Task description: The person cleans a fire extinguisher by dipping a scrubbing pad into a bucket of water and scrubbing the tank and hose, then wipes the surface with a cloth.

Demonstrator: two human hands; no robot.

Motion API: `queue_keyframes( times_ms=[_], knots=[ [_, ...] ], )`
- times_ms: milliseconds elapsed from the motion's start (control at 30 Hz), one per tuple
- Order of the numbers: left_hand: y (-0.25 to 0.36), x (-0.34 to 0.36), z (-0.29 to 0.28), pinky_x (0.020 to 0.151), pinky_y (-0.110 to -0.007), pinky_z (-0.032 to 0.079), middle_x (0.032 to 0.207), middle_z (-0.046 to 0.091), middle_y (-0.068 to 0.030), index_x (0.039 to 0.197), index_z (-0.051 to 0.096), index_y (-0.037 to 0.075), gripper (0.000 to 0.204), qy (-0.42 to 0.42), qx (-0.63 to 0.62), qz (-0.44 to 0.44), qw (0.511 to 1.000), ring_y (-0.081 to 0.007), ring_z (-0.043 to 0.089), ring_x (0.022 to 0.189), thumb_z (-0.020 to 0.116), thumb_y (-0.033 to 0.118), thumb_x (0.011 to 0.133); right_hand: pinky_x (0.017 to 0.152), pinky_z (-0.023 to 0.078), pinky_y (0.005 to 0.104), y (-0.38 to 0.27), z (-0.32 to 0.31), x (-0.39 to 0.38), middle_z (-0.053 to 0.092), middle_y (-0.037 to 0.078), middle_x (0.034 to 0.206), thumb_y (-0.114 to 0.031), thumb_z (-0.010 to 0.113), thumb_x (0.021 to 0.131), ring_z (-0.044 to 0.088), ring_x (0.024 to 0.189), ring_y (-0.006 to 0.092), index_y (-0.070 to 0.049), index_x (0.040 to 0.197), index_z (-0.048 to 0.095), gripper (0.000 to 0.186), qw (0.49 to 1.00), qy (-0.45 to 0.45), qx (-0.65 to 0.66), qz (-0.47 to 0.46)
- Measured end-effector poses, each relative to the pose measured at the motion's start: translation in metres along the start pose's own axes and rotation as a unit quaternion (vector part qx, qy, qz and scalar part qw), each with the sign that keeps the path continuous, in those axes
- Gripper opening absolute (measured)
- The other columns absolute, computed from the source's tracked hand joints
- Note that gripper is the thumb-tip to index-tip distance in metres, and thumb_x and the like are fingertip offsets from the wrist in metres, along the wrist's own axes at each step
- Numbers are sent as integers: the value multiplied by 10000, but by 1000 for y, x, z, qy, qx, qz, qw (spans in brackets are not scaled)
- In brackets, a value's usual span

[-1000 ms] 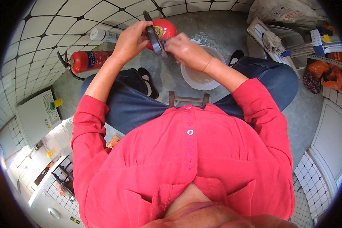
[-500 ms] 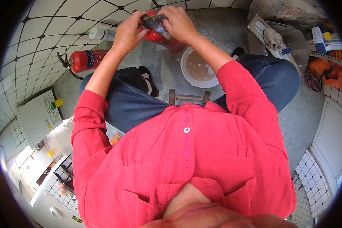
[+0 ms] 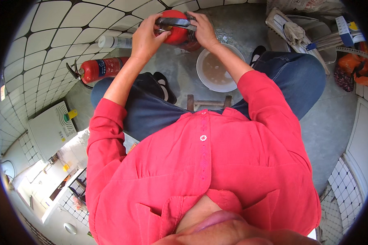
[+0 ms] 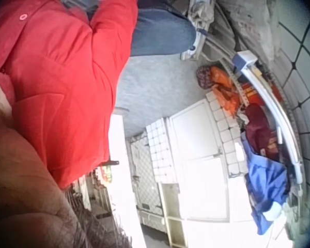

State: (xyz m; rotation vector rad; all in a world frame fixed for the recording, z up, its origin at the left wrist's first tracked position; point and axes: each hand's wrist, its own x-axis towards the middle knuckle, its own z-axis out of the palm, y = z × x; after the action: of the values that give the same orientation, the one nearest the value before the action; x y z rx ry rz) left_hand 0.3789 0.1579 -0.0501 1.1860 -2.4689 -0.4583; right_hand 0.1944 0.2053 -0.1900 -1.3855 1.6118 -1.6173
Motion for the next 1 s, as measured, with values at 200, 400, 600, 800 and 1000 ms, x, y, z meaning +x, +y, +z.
queue_keyframes(
  times_ms=[200, 400, 600, 800, 1000],
  knots=[
    [-3, 0, 5, 688, -340, 539, 848, 695, -103, 1222, 586, 49, 626, 39, 23, -92, 995, -222, 690, 746, 851, 344, 737, 975, 446, 404, -10, 28, -18, 581, 200, 1192, -125, 589, 907, 557, 1123, 373, -5, 1169, 618, 290, 999, 44, -20, 25],
    [-14, 12, 3, 672, -334, 534, 795, 695, -96, 1248, 580, 21, 630, 34, -27, -81, 996, -212, 681, 715, 832, 330, 760, 1010, 432, 443, 7, 37, -50, 548, 225, 1220, -75, 618, 837, 532, 1137, 403, -41, 1306, 554, 474, 995, -21, -71, 61],
    [-9, 15, -43, 886, -400, 511, 1076, 657, -157, 1288, 595, 127, 613, -55, 95, -48, 993, -323, 629, 1036, 787, 189, 709, 1019, 422, 412, -34, 28, -8, 551, 232, 1249, -81, 579, 895, 523, 1175, 388, -40, 1400, 488, 515, 997, 38, -61, -26],
    [-40, 17, -36, 938, -423, 489, 1198, 594, -188, 1378, 528, 149, 737, -119, -10, -10, 993, -383, 577, 1119, 788, 143, 688, 984, 434, 470, 21, 23, -47, 537, 243, 1218, -68, 615, 847, 519, 1138, 430, -39, 1361, 500, 528, 985, -105, -130, 43],
    [-80, 18, -19, 913, -420, 504, 1209, 643, -206, 1392, 513, 133, 603, -104, -52, 42, 992, -377, 627, 1102, 629, 80, 802, 966, 422, 443, -69, 32, -31, 533, 199, 1180, -24, 630, 834, 514, 1054, 376, -84, 1300, 568, 474, 976, -14, -163, -146]
  ],
)
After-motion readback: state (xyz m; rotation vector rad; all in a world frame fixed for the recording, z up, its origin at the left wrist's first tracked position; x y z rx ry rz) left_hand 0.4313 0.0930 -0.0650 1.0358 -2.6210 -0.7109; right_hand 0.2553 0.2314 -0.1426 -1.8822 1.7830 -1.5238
